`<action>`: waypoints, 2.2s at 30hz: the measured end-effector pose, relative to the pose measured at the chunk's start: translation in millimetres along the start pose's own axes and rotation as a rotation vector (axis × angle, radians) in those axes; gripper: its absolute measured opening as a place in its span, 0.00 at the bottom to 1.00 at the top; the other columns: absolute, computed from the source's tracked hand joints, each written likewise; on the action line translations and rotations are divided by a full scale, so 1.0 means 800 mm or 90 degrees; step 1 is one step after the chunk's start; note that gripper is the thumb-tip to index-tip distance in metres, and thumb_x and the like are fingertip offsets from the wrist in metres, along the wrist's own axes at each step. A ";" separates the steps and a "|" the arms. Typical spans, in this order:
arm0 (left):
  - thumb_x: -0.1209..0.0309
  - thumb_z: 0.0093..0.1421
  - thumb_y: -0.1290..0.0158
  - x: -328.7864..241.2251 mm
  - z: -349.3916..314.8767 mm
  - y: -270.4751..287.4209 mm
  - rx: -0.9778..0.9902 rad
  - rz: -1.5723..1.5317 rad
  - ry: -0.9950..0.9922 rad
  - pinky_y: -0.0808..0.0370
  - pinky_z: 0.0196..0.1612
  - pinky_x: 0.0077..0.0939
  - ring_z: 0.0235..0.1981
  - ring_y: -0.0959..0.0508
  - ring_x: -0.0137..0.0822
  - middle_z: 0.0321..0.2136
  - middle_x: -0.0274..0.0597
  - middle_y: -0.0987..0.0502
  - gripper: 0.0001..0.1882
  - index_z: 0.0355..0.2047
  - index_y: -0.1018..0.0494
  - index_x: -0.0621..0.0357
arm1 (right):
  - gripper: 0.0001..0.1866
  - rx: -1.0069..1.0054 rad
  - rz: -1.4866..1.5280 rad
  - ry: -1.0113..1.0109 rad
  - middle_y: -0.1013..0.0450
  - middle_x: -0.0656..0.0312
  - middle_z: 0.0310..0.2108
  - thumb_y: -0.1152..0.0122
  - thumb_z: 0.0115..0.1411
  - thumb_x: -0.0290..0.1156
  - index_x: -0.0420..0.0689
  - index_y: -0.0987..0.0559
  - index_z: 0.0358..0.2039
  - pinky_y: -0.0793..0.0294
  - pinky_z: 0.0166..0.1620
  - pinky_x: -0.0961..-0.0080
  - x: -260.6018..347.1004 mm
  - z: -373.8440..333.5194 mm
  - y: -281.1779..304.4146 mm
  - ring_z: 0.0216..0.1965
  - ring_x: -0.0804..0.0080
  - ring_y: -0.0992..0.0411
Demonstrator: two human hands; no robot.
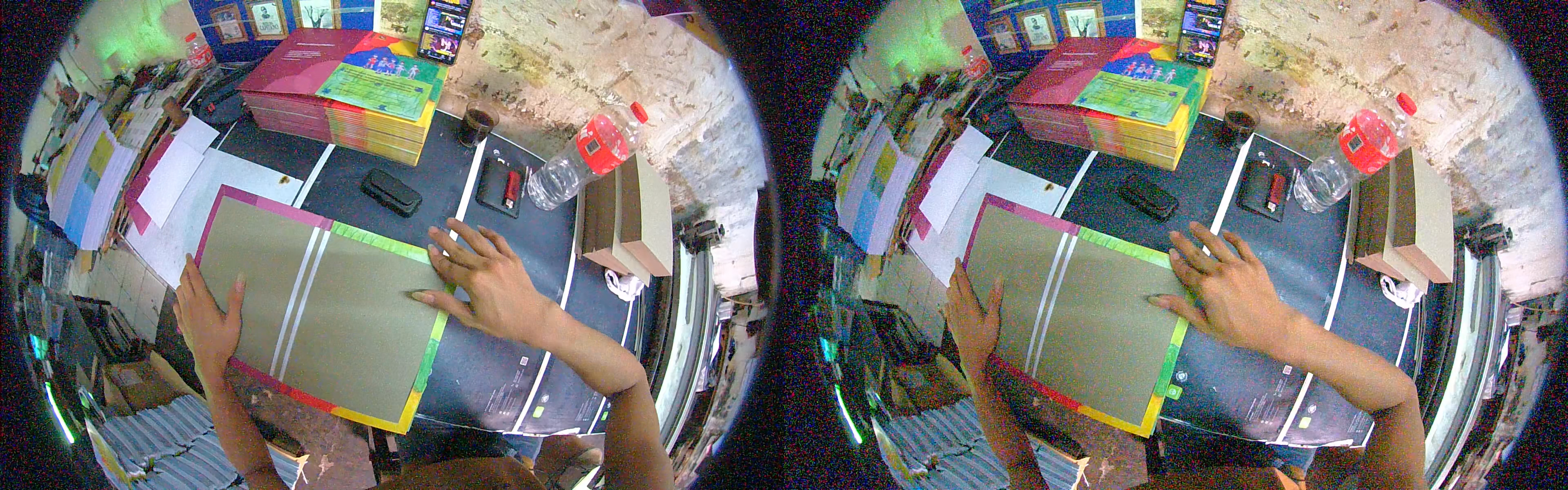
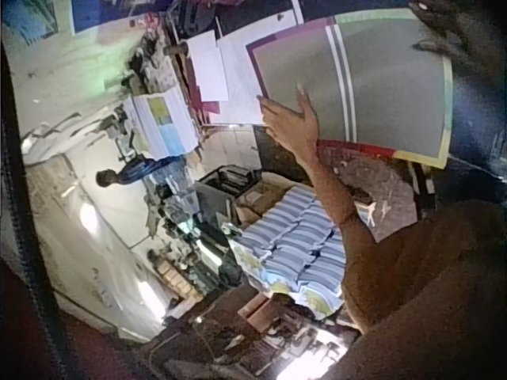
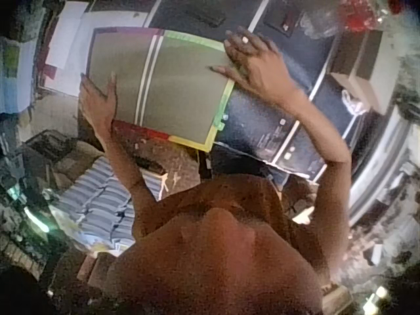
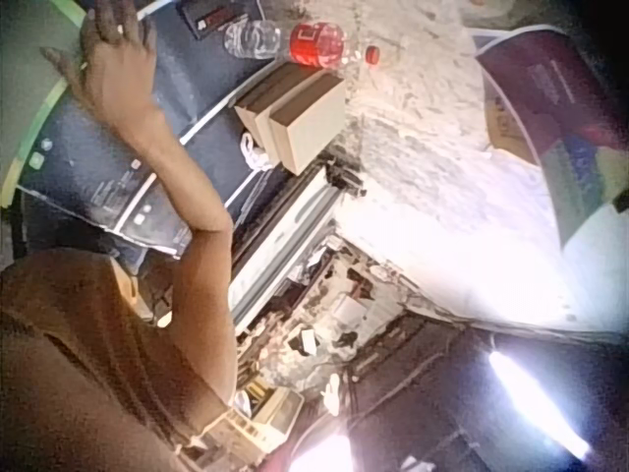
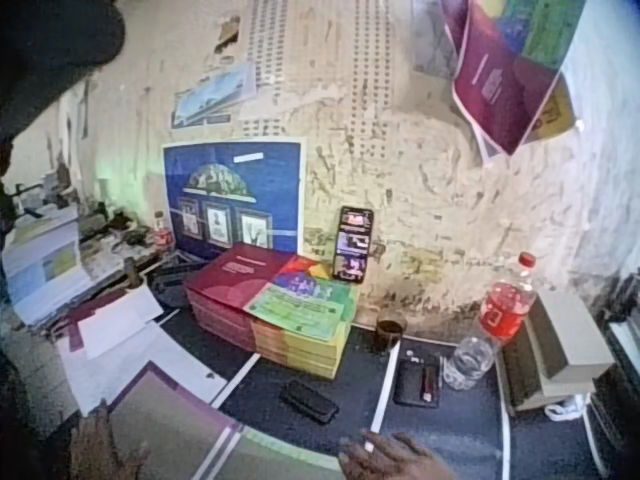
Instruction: The person positions cardboard panels onto a paper sheet and folds the paper edges over them by hand. They then pass the folder through a mechanical roller and place it onto a stack.
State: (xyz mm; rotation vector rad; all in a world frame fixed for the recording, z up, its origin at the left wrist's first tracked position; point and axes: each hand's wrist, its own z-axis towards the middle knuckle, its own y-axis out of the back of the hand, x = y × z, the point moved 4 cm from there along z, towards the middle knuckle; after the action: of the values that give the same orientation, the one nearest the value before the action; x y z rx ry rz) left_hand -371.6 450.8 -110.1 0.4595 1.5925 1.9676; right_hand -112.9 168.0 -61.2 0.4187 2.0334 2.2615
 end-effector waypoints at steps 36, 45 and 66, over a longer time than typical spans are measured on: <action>0.55 0.72 0.54 0.073 -0.010 0.001 -0.335 -0.390 0.029 0.36 0.65 0.45 0.63 0.30 0.49 0.61 0.58 0.29 0.32 0.65 0.38 0.70 | 0.25 -0.251 0.349 -0.031 0.26 0.50 0.58 0.32 0.59 0.33 0.41 0.23 0.57 0.26 0.56 0.61 -0.023 -0.025 -0.076 0.55 0.54 0.25; 0.44 0.74 0.75 0.160 -0.037 -0.088 -0.233 -1.049 0.281 0.33 0.64 0.40 0.56 0.24 0.47 0.53 0.55 0.22 0.41 0.58 0.29 0.72 | 0.38 -0.331 0.942 -0.300 0.21 0.51 0.50 0.60 0.71 0.60 0.33 0.20 0.50 0.25 0.54 0.67 -0.023 -0.003 -0.123 0.48 0.64 0.22; 0.33 0.61 0.54 -0.145 -0.163 0.062 0.315 -0.093 -0.535 0.52 0.70 0.64 0.72 0.47 0.64 0.69 0.70 0.46 0.54 0.65 0.43 0.78 | 0.46 -0.102 0.111 -0.142 0.41 0.43 0.69 0.49 0.65 0.61 0.33 0.40 0.68 0.45 0.70 0.52 0.043 0.004 -0.031 0.70 0.49 0.43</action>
State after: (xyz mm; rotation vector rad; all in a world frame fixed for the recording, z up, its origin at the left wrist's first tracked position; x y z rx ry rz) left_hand -367.3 271.3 -83.6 1.1436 1.4441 1.0081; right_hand -148.4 182.5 -80.3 0.8226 1.7559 2.3283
